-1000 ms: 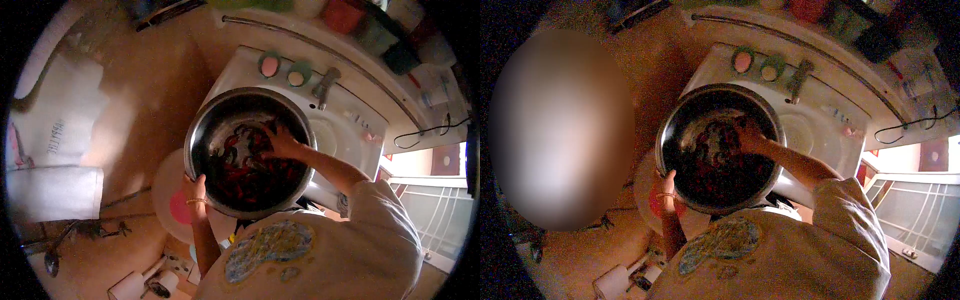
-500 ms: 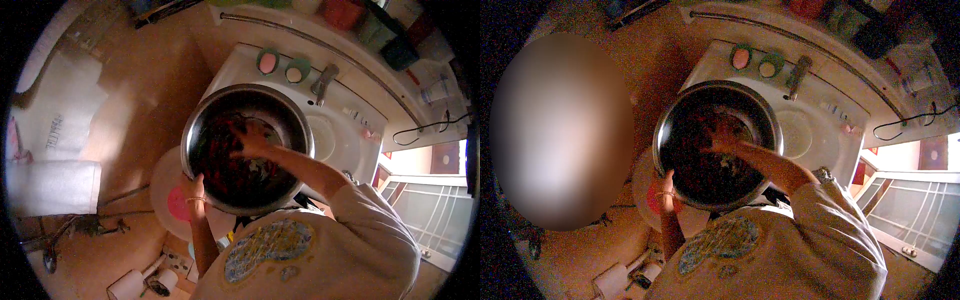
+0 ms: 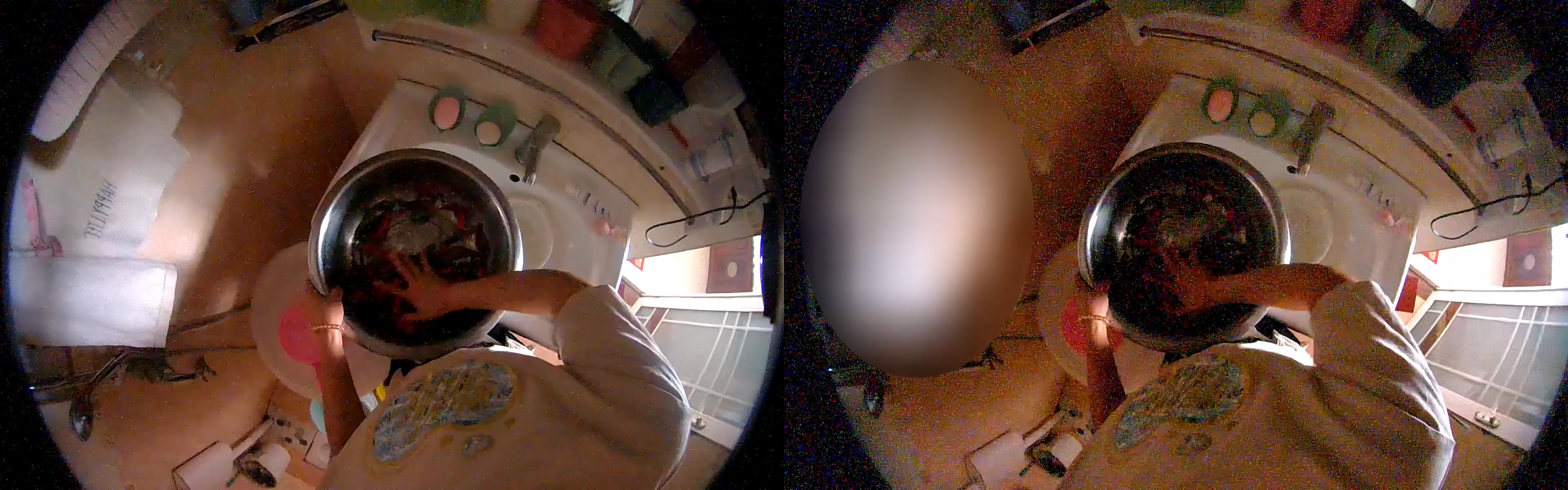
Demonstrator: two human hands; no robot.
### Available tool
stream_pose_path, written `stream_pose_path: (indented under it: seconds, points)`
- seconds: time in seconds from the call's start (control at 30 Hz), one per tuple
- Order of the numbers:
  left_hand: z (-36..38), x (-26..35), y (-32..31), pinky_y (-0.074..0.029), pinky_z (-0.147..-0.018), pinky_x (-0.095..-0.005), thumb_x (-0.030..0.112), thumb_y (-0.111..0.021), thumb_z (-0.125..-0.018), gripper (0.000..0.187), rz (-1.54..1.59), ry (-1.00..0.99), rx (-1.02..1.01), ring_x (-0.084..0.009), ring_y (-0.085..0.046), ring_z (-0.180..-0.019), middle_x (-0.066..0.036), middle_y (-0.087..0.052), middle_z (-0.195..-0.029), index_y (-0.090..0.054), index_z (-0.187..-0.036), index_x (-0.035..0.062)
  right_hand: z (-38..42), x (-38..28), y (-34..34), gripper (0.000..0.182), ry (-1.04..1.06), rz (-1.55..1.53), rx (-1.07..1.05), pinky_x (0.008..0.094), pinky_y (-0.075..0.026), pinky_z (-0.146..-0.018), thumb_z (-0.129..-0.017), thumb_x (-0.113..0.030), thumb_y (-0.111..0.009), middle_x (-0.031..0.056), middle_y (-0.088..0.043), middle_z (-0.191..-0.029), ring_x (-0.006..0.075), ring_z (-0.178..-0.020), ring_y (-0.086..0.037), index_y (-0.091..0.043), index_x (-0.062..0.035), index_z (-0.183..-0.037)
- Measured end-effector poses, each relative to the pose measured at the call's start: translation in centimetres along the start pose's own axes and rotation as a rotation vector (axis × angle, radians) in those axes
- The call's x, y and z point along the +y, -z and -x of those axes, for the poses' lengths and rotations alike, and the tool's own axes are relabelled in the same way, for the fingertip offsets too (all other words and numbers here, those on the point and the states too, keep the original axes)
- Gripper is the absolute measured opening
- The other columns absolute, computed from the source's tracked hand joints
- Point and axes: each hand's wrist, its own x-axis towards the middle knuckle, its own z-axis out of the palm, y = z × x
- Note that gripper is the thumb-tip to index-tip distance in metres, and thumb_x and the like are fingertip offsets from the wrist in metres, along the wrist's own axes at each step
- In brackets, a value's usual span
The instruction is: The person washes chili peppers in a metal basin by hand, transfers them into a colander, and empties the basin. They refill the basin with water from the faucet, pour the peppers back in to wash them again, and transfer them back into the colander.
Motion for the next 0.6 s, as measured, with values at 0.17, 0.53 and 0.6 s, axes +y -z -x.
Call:
stream_pose_path:
  seconds: [0.17,0.53,0.6]
  points:
    - [0.4,0.8,0.2,-0.042,-0.075,-0.0399,0.020,-0.061,-0.061,0.050,0.003,0.023,-0.007,-0.0368,-0.053,-0.085,-0.020,-0.055,-0.094,-0.045,-0.104,-0.0010,-3.7,3.5,1.7,0.076,0.041,0.163,-0.209,0.0656,-0.010,-0.087,-0.067,-0.052,-0.051,0.0191,-0.003,-0.135,0.0397,-0.122,-0.006,-0.016,-0.0272,-0.130]
    - [0.1,-0.8,-0.1,-0.040,-0.077,-0.0423,0.020,-0.060,-0.061,0.055,0.032,0.034,-0.046,-0.0381,-0.049,-0.090,-0.026,-0.049,-0.100,-0.042,-0.107,-0.0031,-4.8,4.5,-0.8,0.076,0.071,0.206,-0.089,0.0651,-0.002,-0.088,-0.073,-0.058,-0.036,0.0115,-0.004,-0.136,0.0383,-0.121,-0.014,-0.011,-0.0153,-0.131]
    - [0.0,-2.3,-1.7,-0.041,-0.074,-0.0421,0.018,-0.058,-0.060,0.051,-0.093,0.025,0.121,-0.0380,-0.051,-0.086,-0.024,-0.052,-0.094,-0.044,-0.105,-0.0027,-5.4,6.0,-3.2,0.074,-0.048,0.368,0.126,0.0646,-0.003,-0.089,-0.074,-0.056,-0.037,0.0123,-0.004,-0.136,0.0391,-0.121,-0.015,-0.012,-0.0147,-0.131]
